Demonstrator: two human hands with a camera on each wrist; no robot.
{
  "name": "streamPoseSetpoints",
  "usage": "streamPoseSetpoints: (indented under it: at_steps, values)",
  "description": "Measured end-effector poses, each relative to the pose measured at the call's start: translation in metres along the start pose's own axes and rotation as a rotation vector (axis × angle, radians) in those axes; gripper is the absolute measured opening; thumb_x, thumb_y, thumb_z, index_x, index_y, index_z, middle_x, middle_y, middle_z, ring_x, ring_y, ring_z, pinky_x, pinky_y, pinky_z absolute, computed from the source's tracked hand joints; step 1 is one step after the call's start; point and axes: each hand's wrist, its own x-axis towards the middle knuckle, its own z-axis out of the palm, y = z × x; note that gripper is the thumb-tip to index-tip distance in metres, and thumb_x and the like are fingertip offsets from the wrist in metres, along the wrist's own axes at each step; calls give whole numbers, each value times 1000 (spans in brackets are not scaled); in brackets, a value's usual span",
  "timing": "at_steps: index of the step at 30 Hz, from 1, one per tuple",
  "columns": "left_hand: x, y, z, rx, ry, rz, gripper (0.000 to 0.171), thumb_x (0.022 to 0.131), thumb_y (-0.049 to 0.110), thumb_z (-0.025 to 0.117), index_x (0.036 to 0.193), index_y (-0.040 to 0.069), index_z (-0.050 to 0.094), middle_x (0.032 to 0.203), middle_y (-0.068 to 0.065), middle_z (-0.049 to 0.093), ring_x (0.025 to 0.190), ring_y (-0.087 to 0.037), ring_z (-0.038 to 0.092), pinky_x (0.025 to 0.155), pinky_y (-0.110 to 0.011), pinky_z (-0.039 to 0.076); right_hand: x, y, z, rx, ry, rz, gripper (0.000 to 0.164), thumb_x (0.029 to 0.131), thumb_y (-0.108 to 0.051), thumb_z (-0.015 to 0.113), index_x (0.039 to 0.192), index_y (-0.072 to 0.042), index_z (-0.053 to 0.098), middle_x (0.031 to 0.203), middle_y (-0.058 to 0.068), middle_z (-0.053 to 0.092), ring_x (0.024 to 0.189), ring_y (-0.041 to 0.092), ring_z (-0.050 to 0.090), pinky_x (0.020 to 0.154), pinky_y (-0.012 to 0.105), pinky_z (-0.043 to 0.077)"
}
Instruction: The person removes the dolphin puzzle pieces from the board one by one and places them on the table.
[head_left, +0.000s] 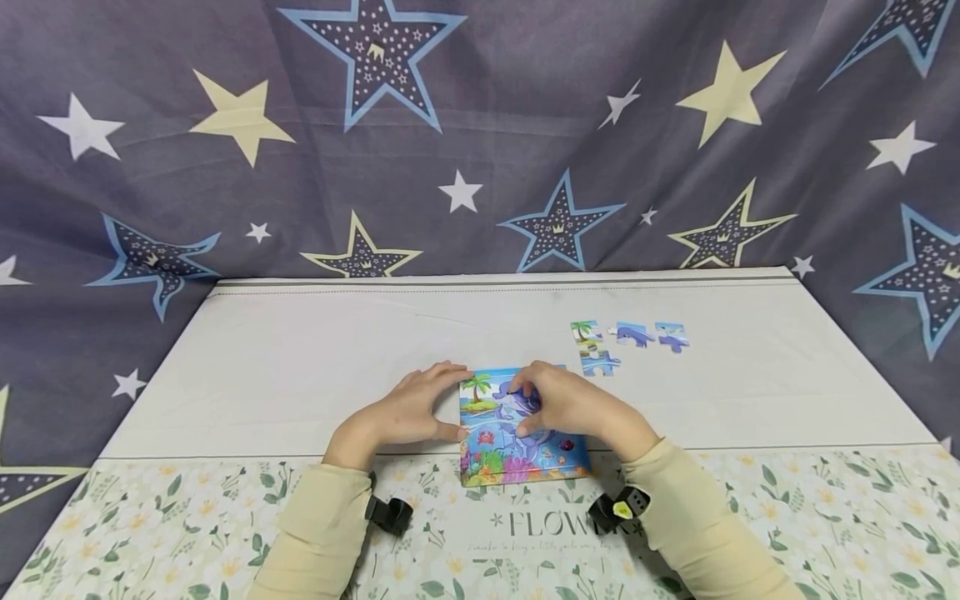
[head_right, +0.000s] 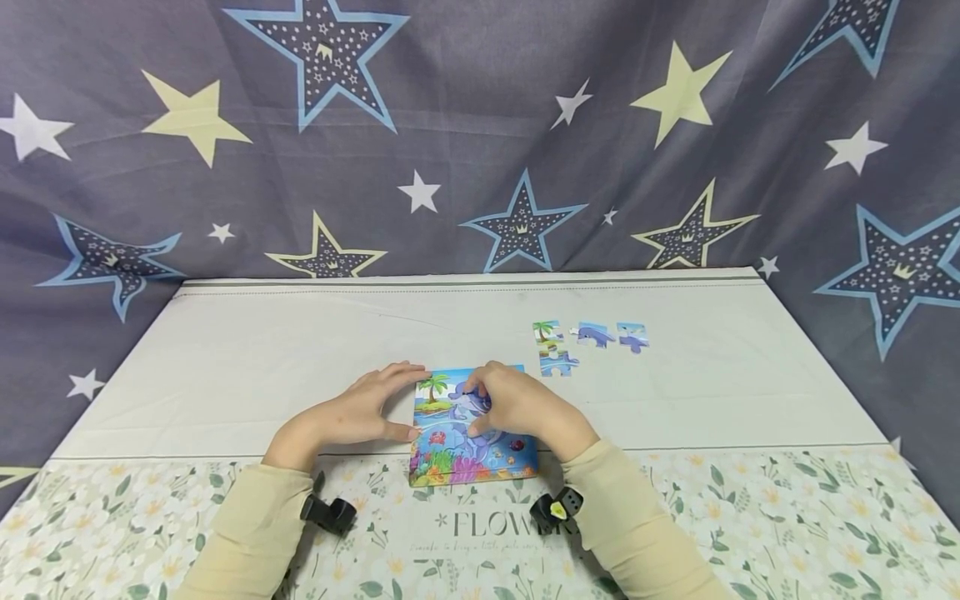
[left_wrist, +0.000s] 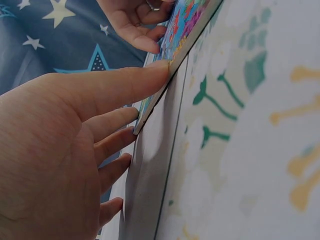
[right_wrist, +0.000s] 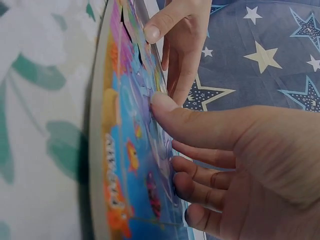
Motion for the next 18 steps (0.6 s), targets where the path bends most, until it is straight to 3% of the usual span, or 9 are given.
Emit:
streamPoseSetpoints:
  at_steps: [18]
  values:
    - [0,-1,1,4,2,-1,85,81,33,78,153,13,38,160,-11,27,148,-36,17,118,-61,7,-2,-7,4,-26,11,61,50,79,-18,84,122,-5,63,99,0,52,85,17,49,74,34,44]
